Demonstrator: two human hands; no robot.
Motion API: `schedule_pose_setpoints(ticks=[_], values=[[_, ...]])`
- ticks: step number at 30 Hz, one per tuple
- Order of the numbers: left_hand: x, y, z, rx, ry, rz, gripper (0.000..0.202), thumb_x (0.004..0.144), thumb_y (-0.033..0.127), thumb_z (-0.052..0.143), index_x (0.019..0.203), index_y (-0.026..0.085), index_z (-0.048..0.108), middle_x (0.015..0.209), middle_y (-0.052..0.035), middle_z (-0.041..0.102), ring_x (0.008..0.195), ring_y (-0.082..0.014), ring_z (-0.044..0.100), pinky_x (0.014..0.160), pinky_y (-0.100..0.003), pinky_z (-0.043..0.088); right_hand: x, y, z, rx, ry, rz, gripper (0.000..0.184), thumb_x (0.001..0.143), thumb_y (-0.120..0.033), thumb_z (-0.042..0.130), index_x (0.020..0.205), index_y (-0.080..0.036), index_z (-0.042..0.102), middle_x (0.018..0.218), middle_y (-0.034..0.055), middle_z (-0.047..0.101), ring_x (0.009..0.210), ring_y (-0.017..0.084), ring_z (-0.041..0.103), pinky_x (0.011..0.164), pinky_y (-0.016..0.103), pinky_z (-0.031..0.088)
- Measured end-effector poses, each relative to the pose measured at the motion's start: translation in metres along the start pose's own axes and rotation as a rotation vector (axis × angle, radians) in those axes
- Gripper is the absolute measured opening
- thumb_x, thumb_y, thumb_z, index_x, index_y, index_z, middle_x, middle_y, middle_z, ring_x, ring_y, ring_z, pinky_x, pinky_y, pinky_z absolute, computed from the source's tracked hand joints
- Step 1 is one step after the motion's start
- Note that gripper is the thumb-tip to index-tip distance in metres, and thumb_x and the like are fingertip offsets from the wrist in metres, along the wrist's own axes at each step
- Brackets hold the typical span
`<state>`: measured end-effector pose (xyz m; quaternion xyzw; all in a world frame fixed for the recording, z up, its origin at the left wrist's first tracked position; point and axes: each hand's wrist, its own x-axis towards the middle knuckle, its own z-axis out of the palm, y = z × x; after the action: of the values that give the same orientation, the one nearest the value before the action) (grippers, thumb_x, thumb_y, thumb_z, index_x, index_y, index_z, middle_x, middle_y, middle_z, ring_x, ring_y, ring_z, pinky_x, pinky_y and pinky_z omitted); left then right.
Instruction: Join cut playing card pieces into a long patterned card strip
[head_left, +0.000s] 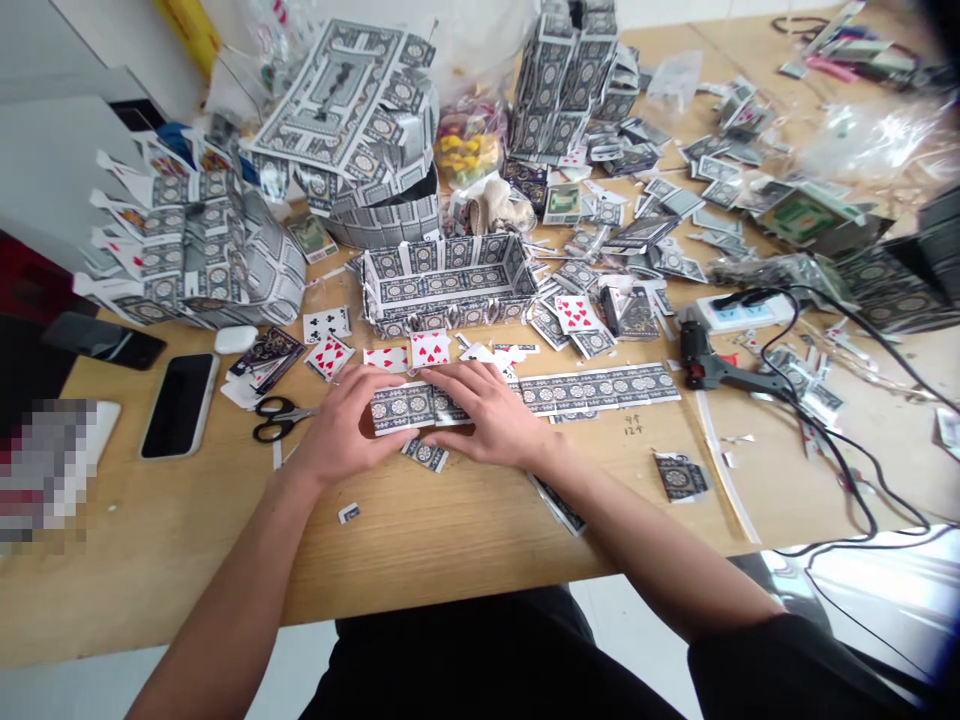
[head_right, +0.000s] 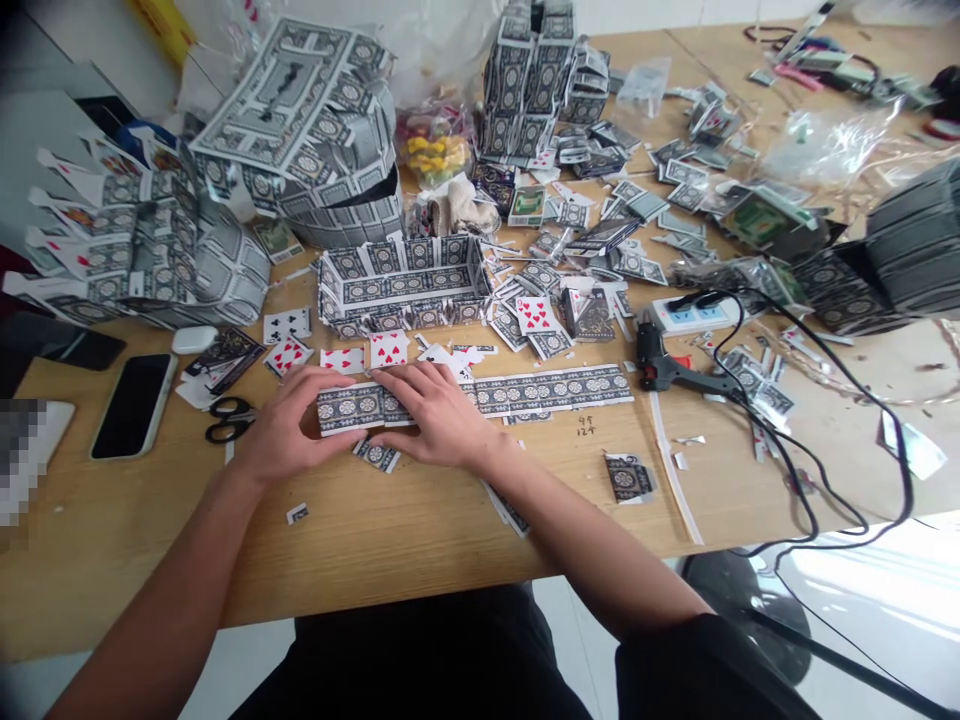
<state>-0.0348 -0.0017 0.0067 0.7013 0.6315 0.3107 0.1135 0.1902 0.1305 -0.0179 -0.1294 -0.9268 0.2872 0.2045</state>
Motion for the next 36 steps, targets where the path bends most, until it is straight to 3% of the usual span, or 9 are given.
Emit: schedule_pose_setpoints(ticks=[5,12,18,22,27,30,36], values=[[0.001,0.007,0.005,-0.015,-0.009,0.042,0.046,0.088,0.035,0.083,0.129,0.025,0.062,0.122,-0.0086,0.071,0.116,-0.0300,0.065,0.107,-0.051,0.053,0.000,0.002,0.003,0.024,-0.017,-0.027,0.066,0.098,-0.062,0.069,0.152,-0.026,0.055,0.143,0.0121,0.069,0.135,0.034,0.060,0.113,0.056,0.047],[-0.002,-0.007,-0.006,-0.002,-0.044,-0.007,0.050,0.085,0.036,0.086,0.129,0.026,0.064,0.122,-0.0074,0.070,0.118,-0.0296,0.065,0.108,-0.049,0.053,0.001,0.004,-0.003,-0.025,-0.020,-0.039,0.049,0.104,-0.054,0.064,0.141,-0.022,0.062,0.136,0.0124,0.070,0.127,0.033,0.061,0.111,0.054,0.049],[-0.002,-0.014,-0.014,0.004,-0.033,-0.025,0.049,0.083,0.036,0.087,0.126,0.025,0.066,0.121,-0.0072,0.070,0.117,-0.0297,0.066,0.106,-0.047,0.054,0.001,0.004,-0.005,-0.012,-0.022,-0.005,0.041,0.105,-0.050,0.062,0.136,-0.024,0.062,0.133,0.0120,0.069,0.122,0.032,0.062,0.106,0.053,0.051],[-0.002,-0.010,-0.012,-0.008,-0.029,-0.030,0.049,0.083,0.036,0.086,0.126,0.025,0.066,0.121,-0.0068,0.070,0.117,-0.0295,0.066,0.106,-0.047,0.054,0.000,0.005,-0.005,0.033,-0.017,0.003,0.047,0.100,-0.050,0.069,0.136,-0.021,0.061,0.138,0.0134,0.067,0.127,0.033,0.060,0.110,0.053,0.048],[-0.001,0.001,-0.003,-0.077,-0.058,0.030,0.049,0.084,0.033,0.086,0.127,0.025,0.064,0.122,-0.0069,0.069,0.118,-0.0281,0.066,0.106,-0.046,0.055,0.001,0.004,-0.003,0.133,0.117,0.051,0.013,0.107,-0.030,0.055,0.107,-0.023,0.066,0.120,0.0101,0.073,0.114,0.028,0.064,0.103,0.049,0.051],[-0.001,0.000,-0.004,-0.057,-0.059,0.020,0.050,0.085,0.032,0.086,0.129,0.025,0.063,0.124,-0.0070,0.068,0.119,-0.0275,0.066,0.107,-0.046,0.054,0.003,0.003,-0.005,0.130,0.152,0.076,0.016,0.107,-0.025,0.050,0.098,-0.024,0.063,0.115,0.0102,0.073,0.111,0.028,0.064,0.101,0.049,0.050],[-0.002,-0.014,-0.012,0.036,-0.045,-0.037,0.048,0.084,0.033,0.087,0.124,0.023,0.063,0.122,-0.0075,0.067,0.120,-0.0293,0.064,0.107,-0.046,0.053,0.002,0.012,-0.008,0.005,0.213,0.182,0.018,0.109,-0.025,0.047,0.100,-0.024,0.063,0.115,0.0125,0.071,0.110,0.030,0.061,0.100,0.052,0.049]])
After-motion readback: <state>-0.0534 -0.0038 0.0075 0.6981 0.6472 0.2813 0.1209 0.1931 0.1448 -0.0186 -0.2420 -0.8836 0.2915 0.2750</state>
